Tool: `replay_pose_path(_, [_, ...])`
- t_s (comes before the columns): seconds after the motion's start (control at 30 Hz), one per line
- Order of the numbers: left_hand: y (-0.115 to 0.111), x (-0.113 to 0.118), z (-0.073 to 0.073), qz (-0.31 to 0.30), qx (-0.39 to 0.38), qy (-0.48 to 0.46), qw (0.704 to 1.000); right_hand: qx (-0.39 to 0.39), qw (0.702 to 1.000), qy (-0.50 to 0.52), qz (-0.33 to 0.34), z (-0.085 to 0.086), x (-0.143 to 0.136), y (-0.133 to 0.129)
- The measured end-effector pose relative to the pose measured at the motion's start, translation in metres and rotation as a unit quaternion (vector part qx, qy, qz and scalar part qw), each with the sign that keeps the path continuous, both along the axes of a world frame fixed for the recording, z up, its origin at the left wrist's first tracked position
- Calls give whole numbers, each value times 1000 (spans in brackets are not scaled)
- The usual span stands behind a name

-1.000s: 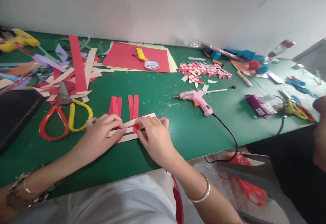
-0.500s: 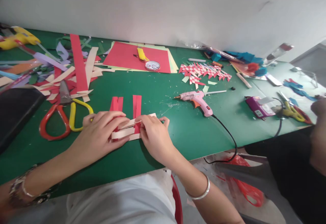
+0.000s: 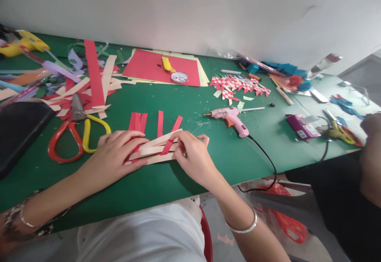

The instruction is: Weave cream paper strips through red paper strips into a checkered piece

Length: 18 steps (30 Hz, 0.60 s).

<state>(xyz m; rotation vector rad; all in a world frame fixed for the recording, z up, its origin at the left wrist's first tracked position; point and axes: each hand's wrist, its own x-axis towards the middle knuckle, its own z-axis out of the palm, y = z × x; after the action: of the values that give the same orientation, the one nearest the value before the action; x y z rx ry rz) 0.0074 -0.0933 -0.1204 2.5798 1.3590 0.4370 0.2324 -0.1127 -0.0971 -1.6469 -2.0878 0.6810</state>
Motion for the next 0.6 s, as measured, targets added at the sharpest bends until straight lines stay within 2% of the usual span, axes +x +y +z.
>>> replay_pose_path(0.37, [0,-1,-1,-2,-5,14,1000,14,999,-21,-29,-3,14,0])
replay_pose_path(0.6, [1,-3,-1,-21,11,7,1000,27,999,-26,-25,-3,11,1])
